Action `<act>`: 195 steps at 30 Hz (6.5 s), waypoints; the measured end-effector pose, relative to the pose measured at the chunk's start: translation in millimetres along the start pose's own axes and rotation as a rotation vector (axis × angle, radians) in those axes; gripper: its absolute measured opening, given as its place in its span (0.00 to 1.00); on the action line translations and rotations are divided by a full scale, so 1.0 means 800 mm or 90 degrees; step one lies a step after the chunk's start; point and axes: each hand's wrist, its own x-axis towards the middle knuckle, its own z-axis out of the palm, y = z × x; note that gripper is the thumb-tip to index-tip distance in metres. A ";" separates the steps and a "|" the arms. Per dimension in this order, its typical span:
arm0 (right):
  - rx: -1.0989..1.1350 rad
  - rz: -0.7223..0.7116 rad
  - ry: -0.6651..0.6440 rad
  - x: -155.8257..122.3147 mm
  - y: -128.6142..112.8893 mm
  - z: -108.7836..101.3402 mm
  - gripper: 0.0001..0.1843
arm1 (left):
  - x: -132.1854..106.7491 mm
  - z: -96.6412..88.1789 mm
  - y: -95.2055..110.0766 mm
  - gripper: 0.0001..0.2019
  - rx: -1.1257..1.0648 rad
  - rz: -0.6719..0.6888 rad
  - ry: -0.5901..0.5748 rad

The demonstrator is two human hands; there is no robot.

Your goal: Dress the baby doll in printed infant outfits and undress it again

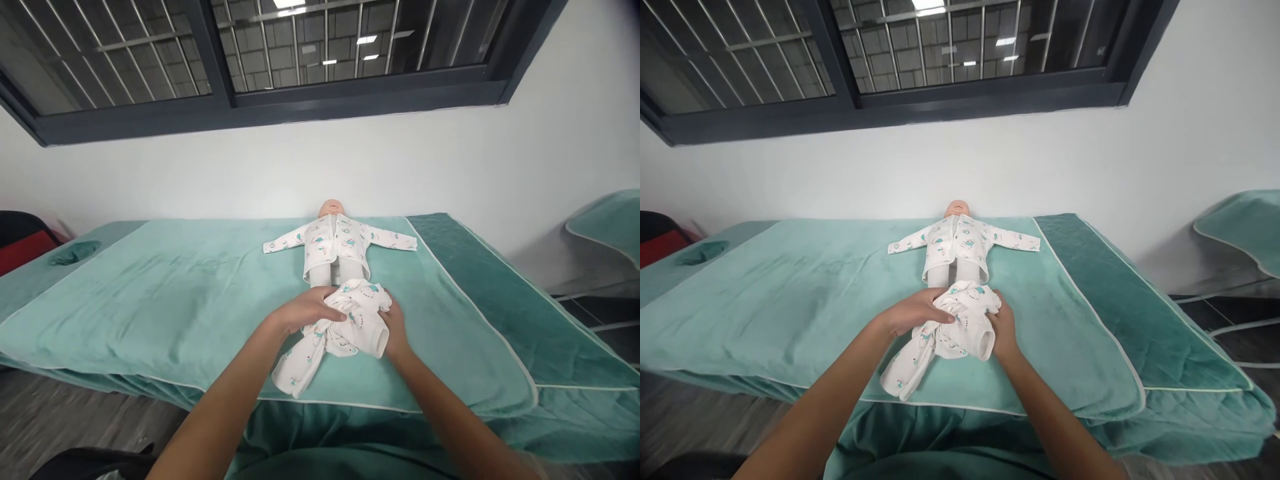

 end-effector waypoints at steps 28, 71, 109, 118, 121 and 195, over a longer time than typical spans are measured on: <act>-0.117 -0.063 0.019 0.117 -0.006 -0.027 0.19 | 0.069 -0.048 0.005 0.14 -0.007 0.110 0.244; 0.307 0.166 -0.371 0.171 -0.079 0.015 0.19 | 0.070 -0.066 0.011 0.18 -0.165 0.067 0.187; 0.286 0.172 -0.380 0.158 -0.081 0.033 0.21 | 0.063 -0.053 0.015 0.19 -0.116 0.006 0.196; -0.021 0.064 -0.549 0.152 -0.091 0.028 0.16 | 0.085 -0.041 -0.016 0.23 -0.376 0.145 0.327; 0.096 0.127 -0.481 0.152 -0.087 0.030 0.16 | 0.079 -0.037 -0.012 0.24 -0.375 0.122 0.324; -0.348 -0.049 -0.665 0.137 -0.100 0.025 0.16 | -0.013 0.071 -0.096 0.12 -0.147 0.052 0.677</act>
